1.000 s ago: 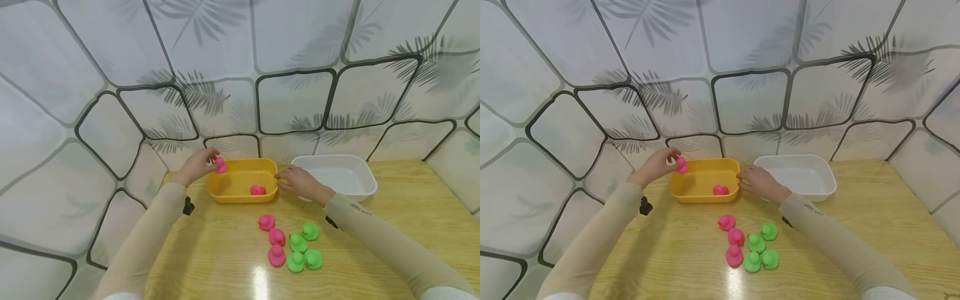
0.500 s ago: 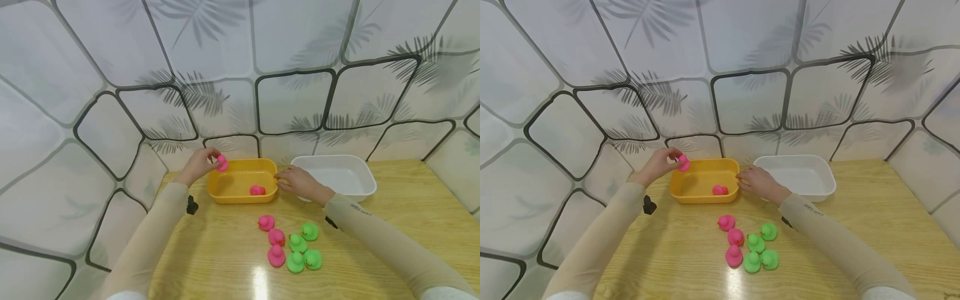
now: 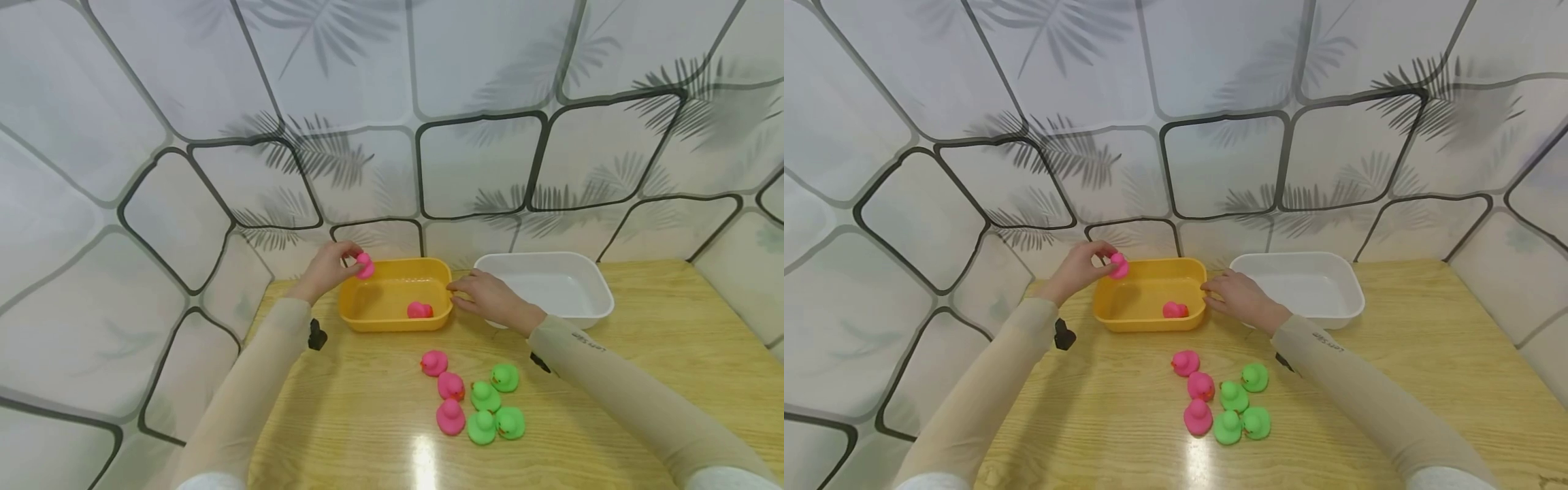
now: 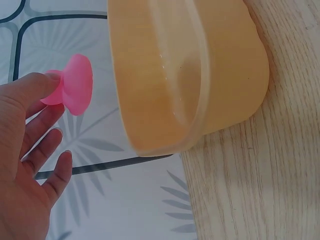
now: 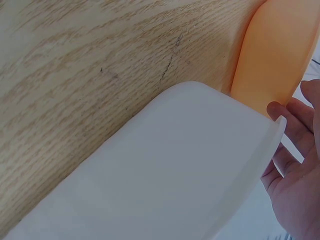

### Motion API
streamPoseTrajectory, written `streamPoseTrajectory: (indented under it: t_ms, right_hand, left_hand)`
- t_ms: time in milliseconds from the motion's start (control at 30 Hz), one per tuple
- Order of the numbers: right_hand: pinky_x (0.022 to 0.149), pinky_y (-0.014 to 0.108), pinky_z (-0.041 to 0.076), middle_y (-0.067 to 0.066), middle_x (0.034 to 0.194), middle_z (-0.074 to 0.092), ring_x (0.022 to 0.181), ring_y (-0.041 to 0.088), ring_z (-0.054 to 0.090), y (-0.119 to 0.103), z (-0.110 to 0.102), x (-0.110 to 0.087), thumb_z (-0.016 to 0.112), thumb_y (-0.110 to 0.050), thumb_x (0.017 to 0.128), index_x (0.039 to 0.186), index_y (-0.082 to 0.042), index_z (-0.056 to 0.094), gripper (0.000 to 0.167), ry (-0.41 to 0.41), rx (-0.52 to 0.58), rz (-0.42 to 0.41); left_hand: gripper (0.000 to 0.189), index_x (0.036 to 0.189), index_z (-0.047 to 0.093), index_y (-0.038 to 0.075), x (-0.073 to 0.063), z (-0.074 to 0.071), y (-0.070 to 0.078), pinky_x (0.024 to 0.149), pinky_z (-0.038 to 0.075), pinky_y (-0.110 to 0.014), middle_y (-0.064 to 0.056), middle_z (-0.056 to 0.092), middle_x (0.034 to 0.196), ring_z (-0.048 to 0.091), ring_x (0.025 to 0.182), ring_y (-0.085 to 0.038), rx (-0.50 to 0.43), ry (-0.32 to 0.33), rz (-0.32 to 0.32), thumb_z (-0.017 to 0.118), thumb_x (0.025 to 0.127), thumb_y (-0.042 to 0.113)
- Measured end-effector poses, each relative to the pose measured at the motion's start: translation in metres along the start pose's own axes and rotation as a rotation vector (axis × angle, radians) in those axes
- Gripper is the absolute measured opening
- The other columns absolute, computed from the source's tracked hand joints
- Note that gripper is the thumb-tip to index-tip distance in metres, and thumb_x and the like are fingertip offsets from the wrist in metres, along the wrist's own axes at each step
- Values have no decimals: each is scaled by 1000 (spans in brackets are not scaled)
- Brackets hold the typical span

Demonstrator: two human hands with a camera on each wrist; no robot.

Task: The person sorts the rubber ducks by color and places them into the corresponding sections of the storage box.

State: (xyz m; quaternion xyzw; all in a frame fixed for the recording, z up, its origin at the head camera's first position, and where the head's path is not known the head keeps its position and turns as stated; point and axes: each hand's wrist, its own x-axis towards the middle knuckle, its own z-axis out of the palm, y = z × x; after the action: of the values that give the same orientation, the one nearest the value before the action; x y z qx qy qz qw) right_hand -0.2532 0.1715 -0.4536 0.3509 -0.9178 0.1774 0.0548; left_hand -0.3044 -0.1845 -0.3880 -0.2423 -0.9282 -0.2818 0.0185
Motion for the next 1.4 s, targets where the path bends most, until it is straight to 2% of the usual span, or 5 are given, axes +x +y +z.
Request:
streamPoseTrajectory:
  t_ms: [267, 500, 933, 1100, 1400]
  right_hand:
    - [103, 53, 49, 16, 117, 75, 110, 36, 67, -1, -2, 1, 71, -16, 99, 123, 2, 73, 30, 7, 6, -7]
    - [101, 52, 50, 15, 117, 75, 110, 36, 66, -1, -1, 0, 72, -16, 99, 123, 2, 73, 30, 11, 4, -5]
    - [101, 53, 51, 15, 117, 75, 110, 37, 65, -3, -3, -1, 71, -16, 100, 123, 2, 73, 29, -4, -3, 11]
    - [102, 53, 50, 16, 117, 75, 111, 37, 66, -3, -2, -1, 71, -16, 100, 123, 2, 73, 30, 1, 4, 9]
    - [101, 53, 50, 16, 118, 75, 111, 37, 65, -4, -2, -1, 70, -16, 100, 123, 2, 73, 29, 3, -1, 8]
  left_hand:
    - [30, 123, 69, -3, -1, 4, -3, 100, 49, -50, -19, 71, 120, 62, 115, -42, -15, -21, 5, 73, 99, 14]
    - [31, 125, 69, -3, -4, 5, -5, 100, 47, -51, -19, 71, 120, 60, 114, -42, -31, -51, -25, 73, 98, 12]
    - [26, 121, 72, 1, -23, 11, 2, 101, 49, -53, -16, 73, 115, 62, 110, -36, -44, -43, -2, 74, 96, 10]
    - [25, 120, 73, 2, -32, 15, 5, 99, 50, -53, -14, 73, 116, 63, 112, -35, -54, -48, 36, 73, 98, 13]
    - [22, 115, 74, 0, -44, 26, 13, 90, 52, -55, -14, 74, 110, 65, 104, -38, -91, -46, 155, 74, 97, 12]
